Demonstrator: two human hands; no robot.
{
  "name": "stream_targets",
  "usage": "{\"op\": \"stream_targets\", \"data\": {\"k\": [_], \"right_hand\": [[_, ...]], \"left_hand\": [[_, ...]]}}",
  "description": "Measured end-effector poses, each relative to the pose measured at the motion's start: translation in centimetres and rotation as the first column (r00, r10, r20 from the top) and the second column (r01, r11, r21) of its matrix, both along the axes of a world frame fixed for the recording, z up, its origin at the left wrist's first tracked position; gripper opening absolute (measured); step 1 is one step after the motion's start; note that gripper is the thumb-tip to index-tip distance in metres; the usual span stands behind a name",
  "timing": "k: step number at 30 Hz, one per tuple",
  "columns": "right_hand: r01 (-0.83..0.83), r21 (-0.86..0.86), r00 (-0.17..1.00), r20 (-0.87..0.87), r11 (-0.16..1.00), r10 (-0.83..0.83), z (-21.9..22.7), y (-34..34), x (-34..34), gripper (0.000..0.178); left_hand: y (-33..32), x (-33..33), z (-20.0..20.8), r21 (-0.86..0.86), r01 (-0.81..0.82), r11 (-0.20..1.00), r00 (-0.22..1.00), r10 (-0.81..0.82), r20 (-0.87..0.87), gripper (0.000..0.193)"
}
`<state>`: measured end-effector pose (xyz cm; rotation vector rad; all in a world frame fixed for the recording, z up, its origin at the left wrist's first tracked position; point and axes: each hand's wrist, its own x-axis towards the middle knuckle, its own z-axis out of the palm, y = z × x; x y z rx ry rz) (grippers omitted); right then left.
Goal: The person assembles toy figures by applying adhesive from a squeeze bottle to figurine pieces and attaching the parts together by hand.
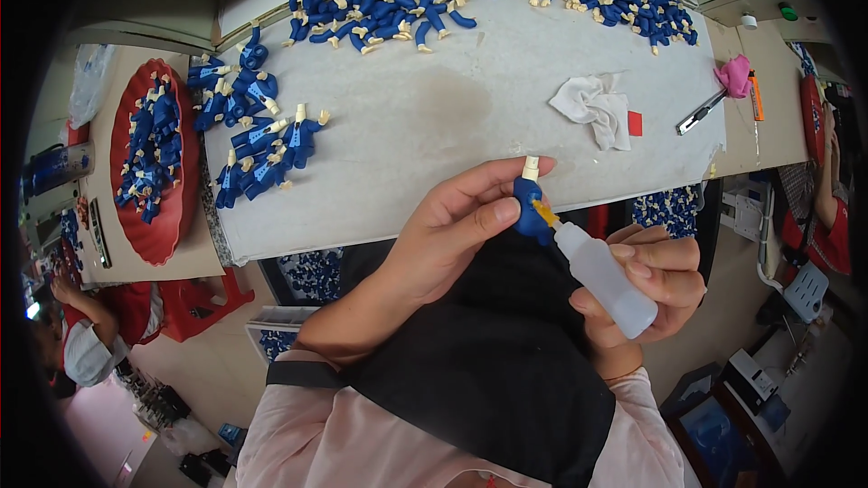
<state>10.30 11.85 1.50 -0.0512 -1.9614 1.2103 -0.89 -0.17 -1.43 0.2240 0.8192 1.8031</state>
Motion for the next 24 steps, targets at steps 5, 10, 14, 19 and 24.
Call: {"op": "stream_targets", "data": {"k": [5,10,14,19,24], "right_hand": [[0.013,-0.009,1.0,0.022,1.0,-0.012,-0.1,0.2,-0.1,0.045],[0.1,-0.32,0.989,-0.075,0.942,-0.13,0.6,1.4,-0.5,0.045],[0.122,-0.38,0.98,0.194,0.917,-0.05,0.0,5.1,-2.0,0.035],[0.05,-0.436,0.91,0.391,0.899,0.14,-1.7,9.6,-7.5,0.027],[0.183,0.33,0.858,0.407,0.926,-0.314,-3.4,11.8,-11.9,0.024]], "left_hand": [[-0.1,-0.5,0.3,-0.056,-0.025,0.998,0.996,0.021,-0.085,0.041],[-0.5,-1.7,0.1,-0.044,-0.184,0.982,0.977,0.178,-0.118,0.044],[-1.1,-2.7,0.0,-0.034,-0.261,0.965,0.96,0.255,-0.116,0.044],[-1.6,-2.5,-0.3,-0.025,-0.273,0.962,0.958,0.27,-0.097,0.039],[-1.5,-2.1,-0.3,-0.009,-0.25,0.968,0.966,0.249,-0.075,0.037]]}}
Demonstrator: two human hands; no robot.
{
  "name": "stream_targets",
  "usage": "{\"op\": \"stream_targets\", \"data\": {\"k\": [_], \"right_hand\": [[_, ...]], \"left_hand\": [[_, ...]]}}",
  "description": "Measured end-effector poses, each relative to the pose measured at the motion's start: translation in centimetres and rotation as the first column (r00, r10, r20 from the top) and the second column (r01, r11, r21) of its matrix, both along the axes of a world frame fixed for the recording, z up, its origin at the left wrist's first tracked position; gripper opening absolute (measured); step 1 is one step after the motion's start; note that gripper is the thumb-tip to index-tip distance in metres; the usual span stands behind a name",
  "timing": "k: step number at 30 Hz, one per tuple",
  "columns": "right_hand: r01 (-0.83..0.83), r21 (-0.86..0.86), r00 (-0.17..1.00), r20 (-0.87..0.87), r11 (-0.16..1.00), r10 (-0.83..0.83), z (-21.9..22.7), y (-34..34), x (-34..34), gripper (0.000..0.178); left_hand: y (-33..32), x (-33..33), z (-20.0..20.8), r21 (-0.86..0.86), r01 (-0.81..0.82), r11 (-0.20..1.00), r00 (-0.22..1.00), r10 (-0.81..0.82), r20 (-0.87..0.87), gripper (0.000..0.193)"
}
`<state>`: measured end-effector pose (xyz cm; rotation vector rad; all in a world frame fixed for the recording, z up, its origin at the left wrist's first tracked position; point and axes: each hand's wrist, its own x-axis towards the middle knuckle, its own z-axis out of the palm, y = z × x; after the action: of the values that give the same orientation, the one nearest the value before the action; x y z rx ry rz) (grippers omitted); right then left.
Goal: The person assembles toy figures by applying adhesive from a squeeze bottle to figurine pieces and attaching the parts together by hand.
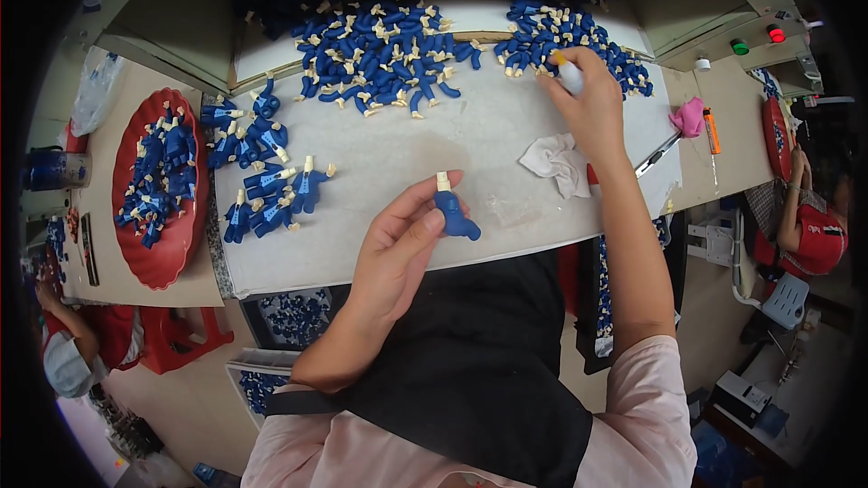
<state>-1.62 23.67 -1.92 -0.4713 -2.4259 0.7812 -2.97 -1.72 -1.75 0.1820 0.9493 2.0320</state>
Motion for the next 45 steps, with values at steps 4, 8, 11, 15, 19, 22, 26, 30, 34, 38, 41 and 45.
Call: {"op": "stream_targets", "data": {"k": [4,8,11,15,19,22,26,30,34,38,41,45], "right_hand": [[0.1,0.252,0.986,0.105,0.963,-0.13,-0.1,-1.1,-1.4,0.021],[0.099,0.205,0.991,0.065,0.974,-0.115,-0.1,-0.5,-0.5,0.02],[0.061,-0.044,0.998,0.003,0.997,-0.061,0.9,-1.8,1.4,0.017],[-0.047,-0.463,0.999,-0.044,0.885,0.03,3.3,-6.6,5.7,0.012],[-0.305,-0.437,0.95,-0.202,0.846,0.238,3.5,-10.0,8.3,0.019],[-0.334,-0.332,0.933,-0.248,0.882,0.26,3.3,-10.9,8.4,0.018],[-0.307,-0.309,0.933,-0.285,0.9,0.221,2.9,-11.4,8.5,0.02],[-0.302,-0.23,0.92,-0.324,0.925,0.219,2.6,-11.8,8.5,0.022],[-0.296,-0.188,0.914,-0.342,0.937,0.22,2.7,-11.9,8.5,0.023],[-0.294,-0.175,0.914,-0.339,0.94,0.222,2.6,-12.0,8.4,0.023],[-0.287,-0.15,0.914,-0.339,0.946,0.223,2.6,-12.0,8.3,0.023],[-0.275,-0.098,0.915,-0.331,0.956,0.23,2.6,-12.0,8.3,0.023]], "left_hand": [[0.2,0.0,0.0,-0.017,-0.023,1.0,1.0,0.023,-0.003,0.04],[0.3,0.0,0.1,-0.034,-0.048,0.998,0.998,0.049,0.03,0.04],[0.2,-0.2,-0.1,0.013,-0.016,1.0,0.999,0.015,0.043,0.039],[0.2,-0.1,0.1,0.076,0.081,0.994,0.99,-0.09,0.111,0.037],[0.7,0.5,0.6,0.005,0.1,0.995,0.991,-0.1,0.088,0.036],[0.7,0.8,0.7,-0.006,0.116,0.993,0.992,-0.116,0.041,0.037],[0.6,1.1,0.6,-0.019,0.129,0.991,0.992,-0.129,-0.002,0.036],[0.6,1.3,0.9,-0.01,0.129,0.992,0.991,-0.129,0.025,0.033],[0.4,1.3,0.8,-0.008,0.144,0.99,0.989,-0.144,0.02,0.033],[0.5,1.3,0.9,0.008,0.144,0.99,0.989,-0.144,0.026,0.033],[0.5,1.2,0.8,0.012,0.143,0.99,0.99,-0.143,0.018,0.033],[0.4,1.2,0.6,0.027,0.15,0.988,0.988,-0.151,0.03,0.033]]}}
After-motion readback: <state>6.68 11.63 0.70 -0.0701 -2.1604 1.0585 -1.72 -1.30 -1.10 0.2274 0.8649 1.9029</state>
